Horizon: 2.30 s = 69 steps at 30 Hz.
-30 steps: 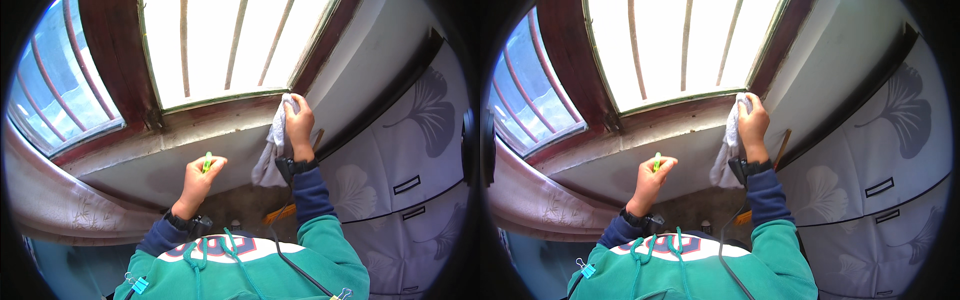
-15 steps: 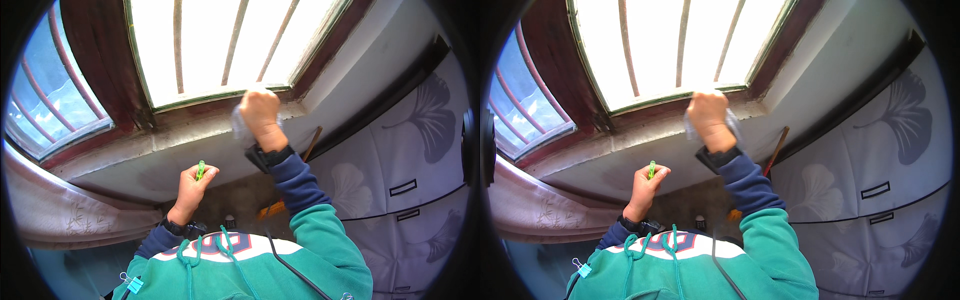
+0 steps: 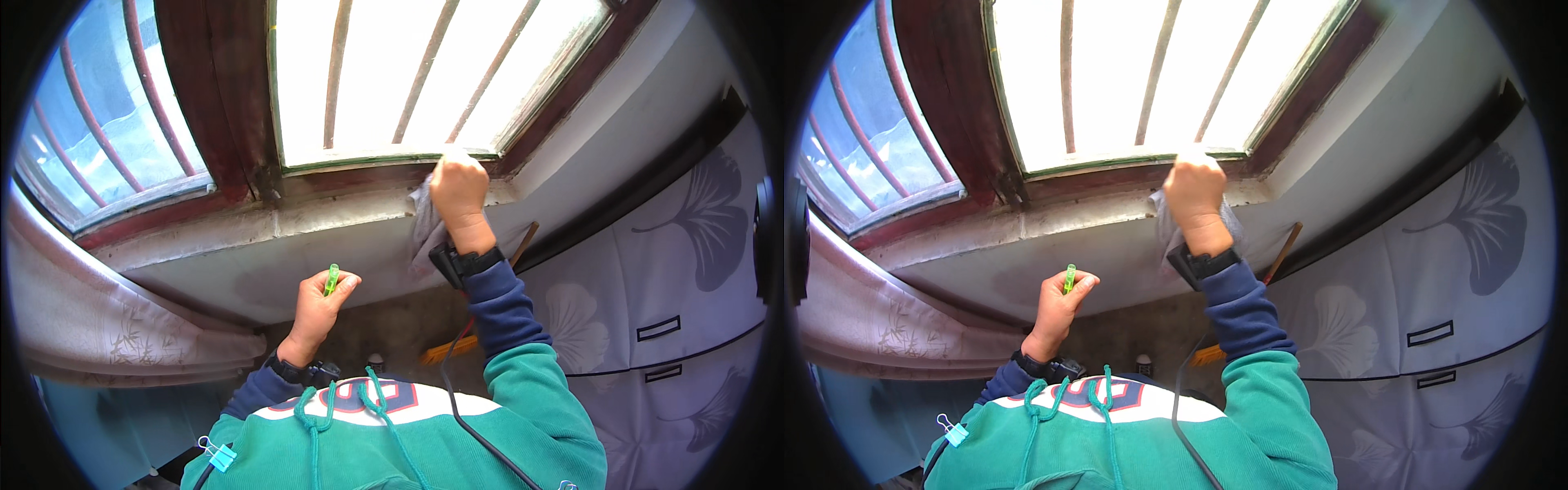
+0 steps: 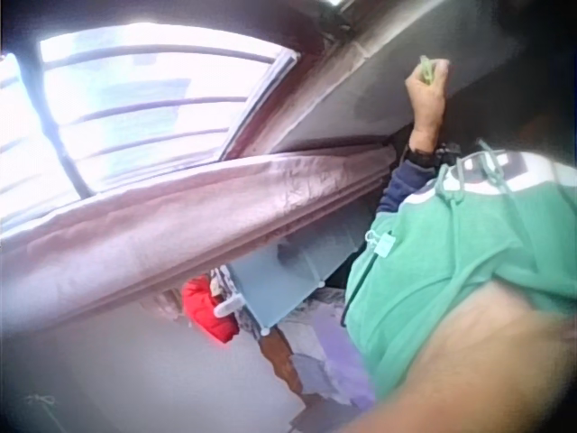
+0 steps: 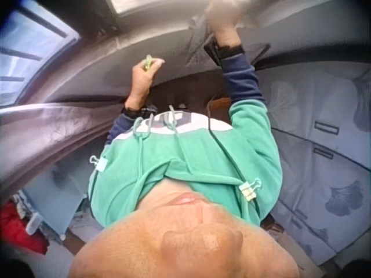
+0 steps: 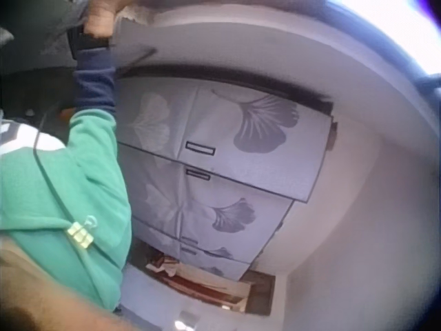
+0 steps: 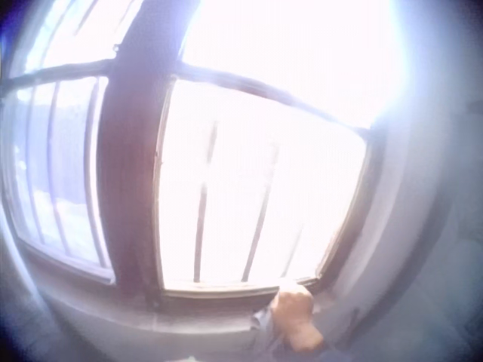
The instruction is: The person cleans a window using a broom with a cloth attached to dust the upper frame, then wipes the window glass and sill with a cloth. They apply a cleaning agent from a bottle onto the cloth and continue wiping the window and sill.
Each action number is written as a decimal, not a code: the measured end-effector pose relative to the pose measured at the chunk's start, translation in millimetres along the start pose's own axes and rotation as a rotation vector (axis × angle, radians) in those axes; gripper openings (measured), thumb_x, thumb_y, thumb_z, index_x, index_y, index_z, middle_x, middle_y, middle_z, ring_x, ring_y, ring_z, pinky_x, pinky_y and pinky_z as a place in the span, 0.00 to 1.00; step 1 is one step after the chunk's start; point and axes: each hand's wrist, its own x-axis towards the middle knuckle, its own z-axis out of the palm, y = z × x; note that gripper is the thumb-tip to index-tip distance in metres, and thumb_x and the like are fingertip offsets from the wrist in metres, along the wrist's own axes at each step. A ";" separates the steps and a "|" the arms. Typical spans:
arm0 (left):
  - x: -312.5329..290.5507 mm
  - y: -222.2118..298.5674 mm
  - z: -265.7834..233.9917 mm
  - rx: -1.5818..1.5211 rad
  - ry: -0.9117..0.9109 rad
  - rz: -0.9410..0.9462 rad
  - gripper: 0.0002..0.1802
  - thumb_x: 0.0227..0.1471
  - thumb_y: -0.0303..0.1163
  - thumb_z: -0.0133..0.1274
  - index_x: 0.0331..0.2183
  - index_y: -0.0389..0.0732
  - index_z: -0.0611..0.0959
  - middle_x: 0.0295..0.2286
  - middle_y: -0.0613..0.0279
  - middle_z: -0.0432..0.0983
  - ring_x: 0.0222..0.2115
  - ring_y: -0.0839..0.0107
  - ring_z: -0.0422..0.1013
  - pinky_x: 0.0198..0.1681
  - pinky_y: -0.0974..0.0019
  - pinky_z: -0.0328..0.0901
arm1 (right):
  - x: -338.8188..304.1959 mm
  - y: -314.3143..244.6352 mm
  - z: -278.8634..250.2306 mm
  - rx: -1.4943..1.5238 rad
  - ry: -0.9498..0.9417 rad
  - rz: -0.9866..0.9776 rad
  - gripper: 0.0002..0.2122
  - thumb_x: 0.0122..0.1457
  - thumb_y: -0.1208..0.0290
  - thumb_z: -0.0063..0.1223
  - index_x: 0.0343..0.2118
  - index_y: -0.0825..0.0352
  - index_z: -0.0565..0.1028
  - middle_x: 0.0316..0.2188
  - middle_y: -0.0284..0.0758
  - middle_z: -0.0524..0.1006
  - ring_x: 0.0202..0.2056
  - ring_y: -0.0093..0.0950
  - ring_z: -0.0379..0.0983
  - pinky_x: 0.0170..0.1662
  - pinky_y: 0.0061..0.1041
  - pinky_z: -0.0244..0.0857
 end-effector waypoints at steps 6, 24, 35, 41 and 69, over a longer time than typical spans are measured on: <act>-2.0 2.0 -6.4 0.042 -0.027 0.174 0.08 0.52 0.29 0.56 0.29 0.33 0.82 0.25 0.68 0.77 0.27 0.83 0.68 0.33 0.76 0.63 | 2.5 -18.9 -17.6 0.723 0.030 0.243 0.05 0.48 0.72 0.55 0.24 0.68 0.78 0.20 0.41 0.77 0.26 0.37 0.75 0.31 0.28 0.67; -17.4 -4.9 -56.5 0.039 0.151 0.186 0.09 0.52 0.31 0.56 0.29 0.32 0.81 0.21 0.71 0.74 0.25 0.84 0.64 0.29 0.76 0.61 | 2.7 -123.9 -7.0 0.281 0.050 -0.029 0.06 0.47 0.74 0.47 0.18 0.66 0.73 0.19 0.41 0.74 0.22 0.39 0.73 0.27 0.34 0.67; -38.6 4.4 -85.0 -0.061 0.234 0.121 0.08 0.51 0.29 0.56 0.29 0.32 0.81 0.23 0.71 0.75 0.26 0.84 0.65 0.30 0.76 0.61 | 6.9 -163.4 0.1 1.282 -0.302 0.257 0.06 0.52 0.75 0.55 0.31 0.70 0.77 0.23 0.33 0.77 0.26 0.21 0.72 0.30 0.20 0.64; -35.9 10.0 -81.6 -0.011 0.234 0.194 0.08 0.51 0.28 0.56 0.30 0.32 0.81 0.23 0.74 0.73 0.25 0.85 0.63 0.28 0.77 0.59 | -29.7 -126.2 0.1 2.197 -0.506 0.323 0.08 0.59 0.76 0.49 0.39 0.72 0.74 0.34 0.33 0.77 0.36 0.20 0.72 0.42 0.20 0.67; -9.4 -15.3 -7.8 0.003 0.145 -0.005 0.06 0.51 0.27 0.56 0.29 0.33 0.81 0.21 0.75 0.69 0.22 0.86 0.59 0.25 0.79 0.53 | -55.9 135.5 37.8 -0.132 -0.098 0.344 0.23 0.50 0.68 0.56 0.48 0.73 0.66 0.41 0.45 0.71 0.44 0.46 0.66 0.43 0.42 0.66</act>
